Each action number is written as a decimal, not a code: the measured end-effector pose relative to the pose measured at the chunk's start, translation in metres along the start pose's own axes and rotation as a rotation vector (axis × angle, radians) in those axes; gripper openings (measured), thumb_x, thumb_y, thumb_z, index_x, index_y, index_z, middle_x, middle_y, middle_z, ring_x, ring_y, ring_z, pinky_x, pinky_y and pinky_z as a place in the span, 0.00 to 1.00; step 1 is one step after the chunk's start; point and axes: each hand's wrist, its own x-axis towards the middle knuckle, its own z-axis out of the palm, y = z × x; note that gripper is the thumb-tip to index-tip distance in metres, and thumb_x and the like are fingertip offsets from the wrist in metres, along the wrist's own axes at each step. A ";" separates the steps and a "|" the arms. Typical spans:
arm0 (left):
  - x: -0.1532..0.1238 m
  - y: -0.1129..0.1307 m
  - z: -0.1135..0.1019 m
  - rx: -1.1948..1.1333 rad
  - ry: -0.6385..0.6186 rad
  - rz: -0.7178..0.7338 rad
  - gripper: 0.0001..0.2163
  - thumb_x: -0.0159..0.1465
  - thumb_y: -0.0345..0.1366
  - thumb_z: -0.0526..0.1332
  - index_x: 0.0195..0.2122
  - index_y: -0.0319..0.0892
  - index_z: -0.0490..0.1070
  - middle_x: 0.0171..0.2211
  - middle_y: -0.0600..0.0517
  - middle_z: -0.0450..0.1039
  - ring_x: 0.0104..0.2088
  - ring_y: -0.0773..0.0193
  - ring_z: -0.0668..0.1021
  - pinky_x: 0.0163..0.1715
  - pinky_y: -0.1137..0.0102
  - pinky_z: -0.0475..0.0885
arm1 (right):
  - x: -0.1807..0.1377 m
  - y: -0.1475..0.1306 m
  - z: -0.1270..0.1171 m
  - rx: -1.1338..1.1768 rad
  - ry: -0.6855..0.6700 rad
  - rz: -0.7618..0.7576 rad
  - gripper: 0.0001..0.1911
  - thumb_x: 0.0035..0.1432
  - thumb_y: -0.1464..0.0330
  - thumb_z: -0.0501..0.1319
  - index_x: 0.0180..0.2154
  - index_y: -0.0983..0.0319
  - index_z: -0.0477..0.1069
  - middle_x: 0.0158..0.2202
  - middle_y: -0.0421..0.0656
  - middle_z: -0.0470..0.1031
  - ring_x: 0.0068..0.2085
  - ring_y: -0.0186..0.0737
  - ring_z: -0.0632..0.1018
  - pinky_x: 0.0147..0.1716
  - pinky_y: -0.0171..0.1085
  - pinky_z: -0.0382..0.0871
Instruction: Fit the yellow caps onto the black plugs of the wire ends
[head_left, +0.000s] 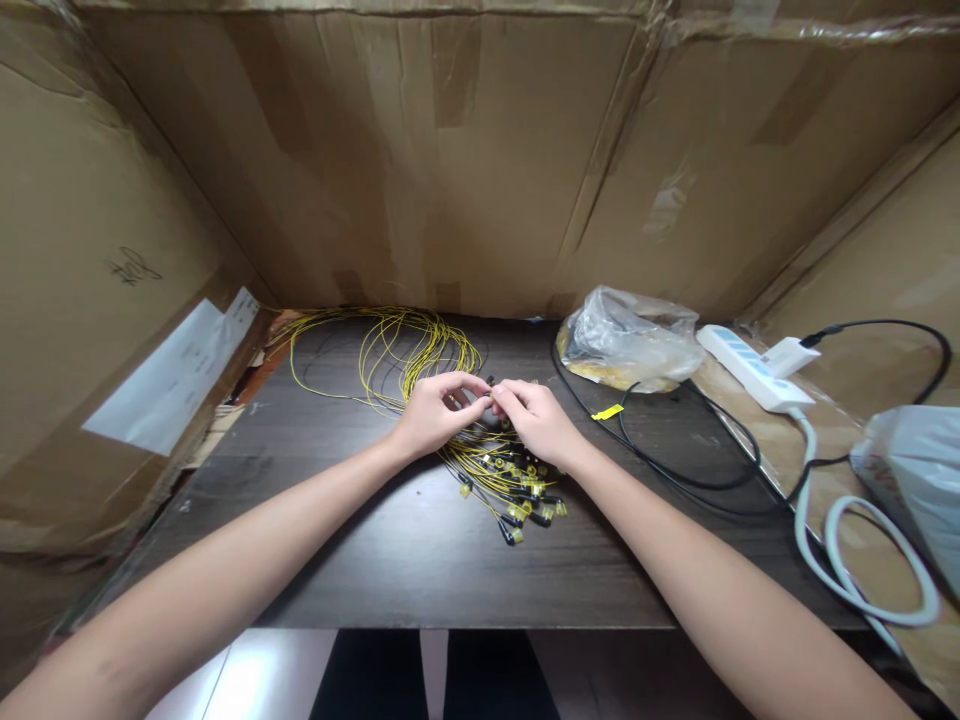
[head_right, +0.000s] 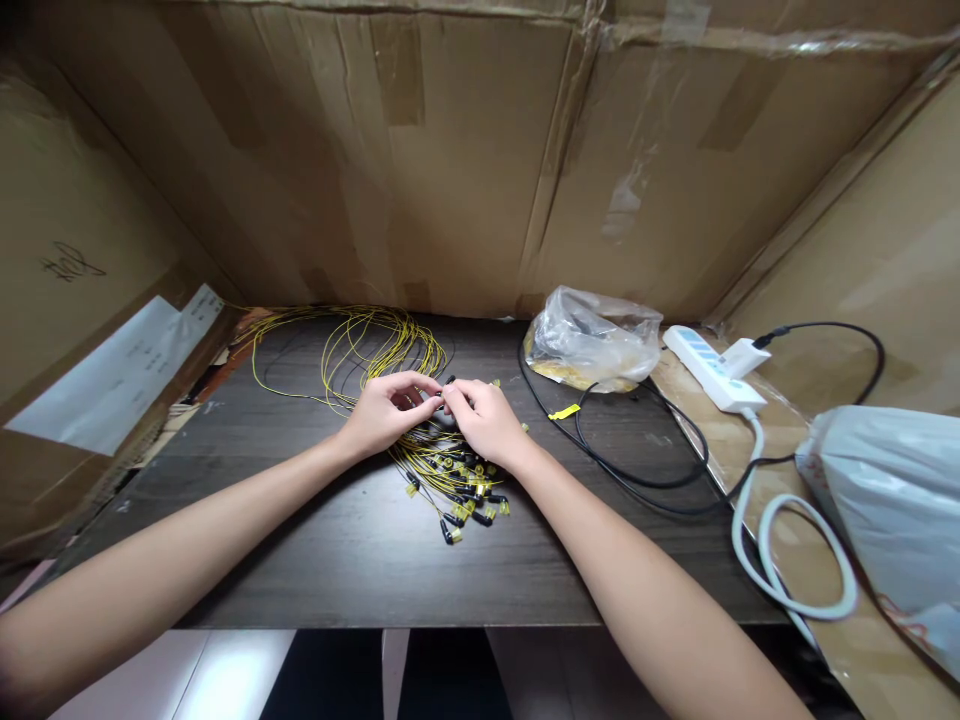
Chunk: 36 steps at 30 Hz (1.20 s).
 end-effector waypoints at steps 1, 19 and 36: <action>0.000 0.000 0.000 -0.004 0.000 0.000 0.08 0.60 0.38 0.67 0.36 0.38 0.78 0.30 0.51 0.80 0.24 0.71 0.74 0.24 0.77 0.70 | 0.000 0.000 0.000 -0.014 -0.002 -0.008 0.20 0.68 0.63 0.50 0.24 0.61 0.66 0.25 0.40 0.71 0.31 0.38 0.72 0.34 0.37 0.62; 0.000 -0.002 0.000 0.001 0.009 0.037 0.08 0.61 0.38 0.67 0.36 0.38 0.80 0.31 0.49 0.81 0.24 0.70 0.74 0.24 0.76 0.69 | 0.000 0.002 0.001 -0.004 0.016 0.017 0.20 0.69 0.60 0.50 0.27 0.61 0.66 0.25 0.39 0.68 0.29 0.36 0.68 0.31 0.36 0.59; 0.001 -0.011 0.000 -0.145 0.033 -0.007 0.10 0.58 0.40 0.70 0.36 0.37 0.83 0.31 0.47 0.81 0.26 0.67 0.76 0.26 0.74 0.69 | -0.001 -0.002 0.002 0.002 0.044 -0.032 0.18 0.69 0.60 0.51 0.27 0.60 0.65 0.25 0.39 0.67 0.29 0.36 0.68 0.31 0.35 0.60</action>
